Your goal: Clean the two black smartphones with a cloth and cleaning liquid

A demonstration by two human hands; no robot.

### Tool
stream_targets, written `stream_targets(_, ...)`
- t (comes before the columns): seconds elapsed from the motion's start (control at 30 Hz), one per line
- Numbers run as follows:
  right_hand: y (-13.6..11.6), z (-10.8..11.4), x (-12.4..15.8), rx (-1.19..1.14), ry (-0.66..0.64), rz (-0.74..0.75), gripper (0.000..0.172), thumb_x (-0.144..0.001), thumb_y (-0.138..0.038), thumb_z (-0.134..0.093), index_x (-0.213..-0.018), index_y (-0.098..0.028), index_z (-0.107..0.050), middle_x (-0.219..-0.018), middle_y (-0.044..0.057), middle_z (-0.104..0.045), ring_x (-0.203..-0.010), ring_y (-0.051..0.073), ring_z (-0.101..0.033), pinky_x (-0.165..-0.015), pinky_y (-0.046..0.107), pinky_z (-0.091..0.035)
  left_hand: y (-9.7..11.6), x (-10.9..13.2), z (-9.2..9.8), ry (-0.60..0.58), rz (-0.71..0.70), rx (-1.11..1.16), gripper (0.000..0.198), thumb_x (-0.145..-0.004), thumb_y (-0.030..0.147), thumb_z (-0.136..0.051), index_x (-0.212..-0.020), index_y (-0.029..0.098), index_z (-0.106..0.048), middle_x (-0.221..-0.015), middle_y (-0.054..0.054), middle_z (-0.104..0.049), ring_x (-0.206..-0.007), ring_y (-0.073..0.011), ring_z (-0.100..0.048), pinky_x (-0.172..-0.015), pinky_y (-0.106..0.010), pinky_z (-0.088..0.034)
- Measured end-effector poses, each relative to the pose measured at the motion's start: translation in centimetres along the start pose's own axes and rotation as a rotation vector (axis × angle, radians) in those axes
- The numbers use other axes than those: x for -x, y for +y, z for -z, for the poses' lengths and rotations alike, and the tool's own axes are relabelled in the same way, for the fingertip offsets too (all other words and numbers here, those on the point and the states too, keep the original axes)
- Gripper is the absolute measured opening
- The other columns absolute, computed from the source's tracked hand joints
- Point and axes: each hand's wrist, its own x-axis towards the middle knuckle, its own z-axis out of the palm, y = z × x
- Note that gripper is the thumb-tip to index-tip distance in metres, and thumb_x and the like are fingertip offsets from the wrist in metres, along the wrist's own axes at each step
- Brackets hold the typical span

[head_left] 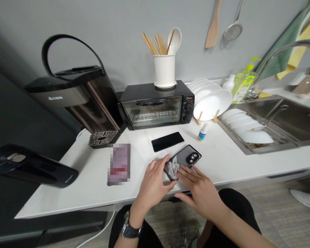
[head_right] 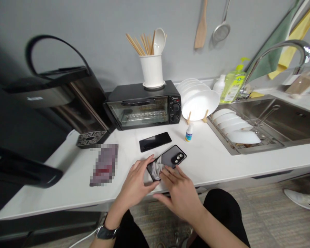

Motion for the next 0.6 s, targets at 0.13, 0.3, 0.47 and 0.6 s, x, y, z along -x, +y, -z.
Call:
stream_targets(0.13,4.8,1.0,0.0,0.202,0.065,-0.119,0.054,-0.107,-0.051,-0.048,-0.139,-0.011,-0.063,-0.141,0.021,-0.066,-0.135,0.034,-0.061,-0.115,0.057,-0.045,0.2,-0.3,0.0,-0.012,-0.019,0.018,0.090,-0.084,0.028,-0.081,-0.159,0.031,-0.034,-0.149,-0.006,-0.059,-0.130,-0.0321,-0.053,-0.111,-0.051,-0.043)
stream_targets(0.3,2.9,-0.8,-3.0,0.250,0.093,-0.163,0.071,-0.101,-0.062,-0.054,-0.132,0.001,-0.065,-0.136,0.031,-0.065,-0.131,0.041,-0.062,-0.113,0.057,-0.048,0.1,-0.6,0.0,0.012,-0.025,0.024,0.085,-0.084,0.025,-0.079,-0.158,0.029,-0.037,-0.148,-0.007,-0.059,-0.129,-0.0317,-0.053,-0.111,-0.050,-0.044)
stream_targets(0.47,-2.6,-1.6,-2.6,-0.037,0.034,0.016,0.064,-0.099,-0.059,-0.060,-0.138,-0.008,-0.063,-0.137,0.021,-0.069,-0.134,0.034,-0.061,-0.118,0.052,-0.045,-0.1,-0.1,-0.1,-0.011,0.000,-0.006,0.091,-0.080,0.015,-0.076,-0.160,0.025,-0.035,-0.141,-0.011,-0.062,-0.123,-0.0323,-0.054,-0.107,-0.050,-0.047)
stream_targets(0.6,-0.6,-0.2,-0.5,-0.038,-0.002,0.001,0.052,-0.101,-0.054,-0.060,-0.136,-0.016,-0.065,-0.139,0.015,-0.069,-0.136,0.032,-0.060,-0.117,0.055,-0.045,0.1,0.0,-0.1,0.028,-0.022,-0.011,0.090,-0.083,0.021,-0.078,-0.161,0.029,-0.033,-0.146,-0.009,-0.060,-0.128,-0.0329,-0.052,-0.110,-0.052,-0.044)
